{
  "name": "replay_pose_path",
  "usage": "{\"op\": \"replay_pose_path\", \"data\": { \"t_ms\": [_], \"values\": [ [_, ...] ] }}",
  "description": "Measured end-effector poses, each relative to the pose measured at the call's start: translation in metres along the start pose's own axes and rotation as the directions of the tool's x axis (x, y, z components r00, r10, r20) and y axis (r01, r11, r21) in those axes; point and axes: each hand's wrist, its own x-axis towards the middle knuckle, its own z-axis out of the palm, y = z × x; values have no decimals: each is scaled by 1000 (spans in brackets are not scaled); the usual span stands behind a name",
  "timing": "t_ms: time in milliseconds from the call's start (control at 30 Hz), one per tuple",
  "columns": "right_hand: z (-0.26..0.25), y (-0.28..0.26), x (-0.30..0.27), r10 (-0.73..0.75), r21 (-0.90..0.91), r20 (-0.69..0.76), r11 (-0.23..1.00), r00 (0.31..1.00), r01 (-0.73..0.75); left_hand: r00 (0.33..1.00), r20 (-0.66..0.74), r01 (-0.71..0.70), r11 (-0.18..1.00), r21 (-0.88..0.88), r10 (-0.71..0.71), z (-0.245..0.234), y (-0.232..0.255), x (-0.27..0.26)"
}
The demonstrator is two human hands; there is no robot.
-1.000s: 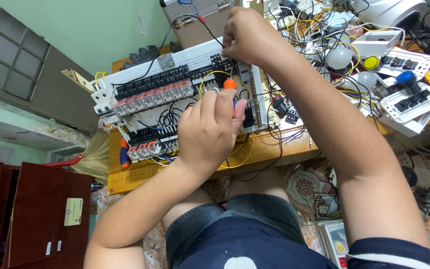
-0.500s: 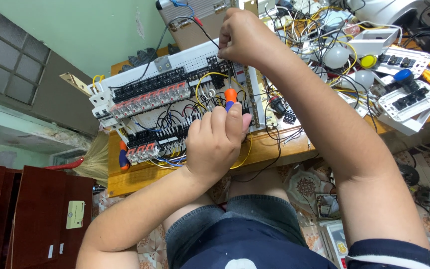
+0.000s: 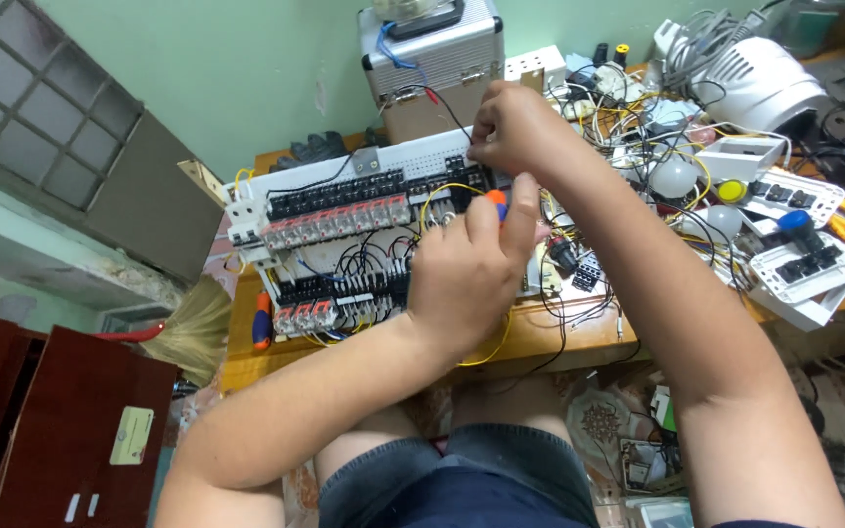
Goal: The person sits on the floor and uses a screwdriver to connect and tighten wires into a white electrical distribution board. They strip wire ends, insert them into terminal blocks, and secure them with the screwdriver.
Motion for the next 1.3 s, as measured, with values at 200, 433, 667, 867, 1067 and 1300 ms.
{"op": "replay_pose_path", "data": {
  "t_ms": [200,433,667,867,1067,1300],
  "values": [
    [-1,0,-2,35,-5,20,999,999,-35,1000,-29,-11,999,-44,9,4,12,-14],
    [2,14,-3,-59,3,-4,998,998,59,999,11,-40,999,-14,40,4,9,-11],
    [2,7,-7,18,28,-24,999,1000,-17,999,36,-9,999,-43,10,-5,8,-6],
    [-5,-2,-11,15,35,22,999,1000,-15,972,234,-8,998,-69,23,-10,8,-15],
    [-12,-4,-9,96,20,126,995,987,-100,989,146,29,1000,1,-29,-10,8,-18],
    [-12,-14,-13,132,87,101,986,986,-141,999,17,34,999,-38,-33,-2,18,-30]
  ]
}}
